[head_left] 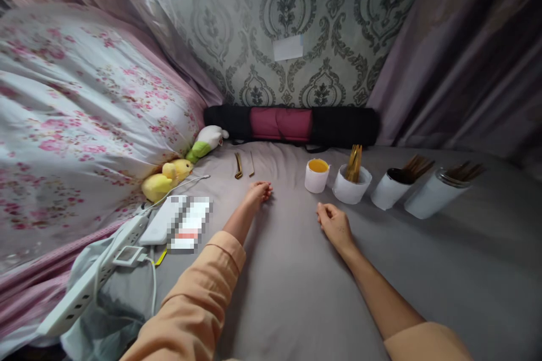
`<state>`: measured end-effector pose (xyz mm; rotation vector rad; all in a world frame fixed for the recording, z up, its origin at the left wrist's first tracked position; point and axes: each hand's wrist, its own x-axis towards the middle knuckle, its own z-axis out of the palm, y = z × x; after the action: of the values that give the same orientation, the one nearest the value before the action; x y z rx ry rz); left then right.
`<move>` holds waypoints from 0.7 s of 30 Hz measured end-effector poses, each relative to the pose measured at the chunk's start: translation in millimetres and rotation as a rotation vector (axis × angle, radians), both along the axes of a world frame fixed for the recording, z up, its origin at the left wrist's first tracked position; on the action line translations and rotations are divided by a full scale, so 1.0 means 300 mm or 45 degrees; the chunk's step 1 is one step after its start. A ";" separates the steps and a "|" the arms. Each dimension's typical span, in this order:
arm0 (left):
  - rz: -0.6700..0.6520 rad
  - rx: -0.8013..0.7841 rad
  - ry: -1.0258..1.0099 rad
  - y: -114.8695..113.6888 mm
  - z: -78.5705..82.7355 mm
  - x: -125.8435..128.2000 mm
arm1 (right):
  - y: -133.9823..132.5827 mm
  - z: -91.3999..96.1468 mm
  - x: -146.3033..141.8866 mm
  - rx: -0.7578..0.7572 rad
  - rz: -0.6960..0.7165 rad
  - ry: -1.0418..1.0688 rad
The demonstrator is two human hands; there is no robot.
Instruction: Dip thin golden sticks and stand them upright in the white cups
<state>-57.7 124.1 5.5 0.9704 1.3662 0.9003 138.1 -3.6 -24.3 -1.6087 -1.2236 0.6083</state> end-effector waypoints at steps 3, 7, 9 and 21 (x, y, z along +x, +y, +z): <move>0.025 0.099 0.248 0.045 0.002 -0.026 | 0.003 -0.004 0.000 -0.008 -0.009 0.006; 0.011 0.230 0.610 0.090 0.014 -0.065 | 0.004 -0.004 -0.001 -0.004 0.004 -0.001; -0.001 0.307 0.796 0.109 0.020 -0.081 | 0.003 -0.003 -0.002 0.001 0.003 -0.011; -0.159 0.514 1.458 0.162 0.029 -0.086 | 0.001 0.002 -0.004 0.005 0.019 -0.017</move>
<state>-83.5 172.6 14.2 2.0387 2.0448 0.4984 136.8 -3.4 -23.7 -1.6040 -1.2469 0.6049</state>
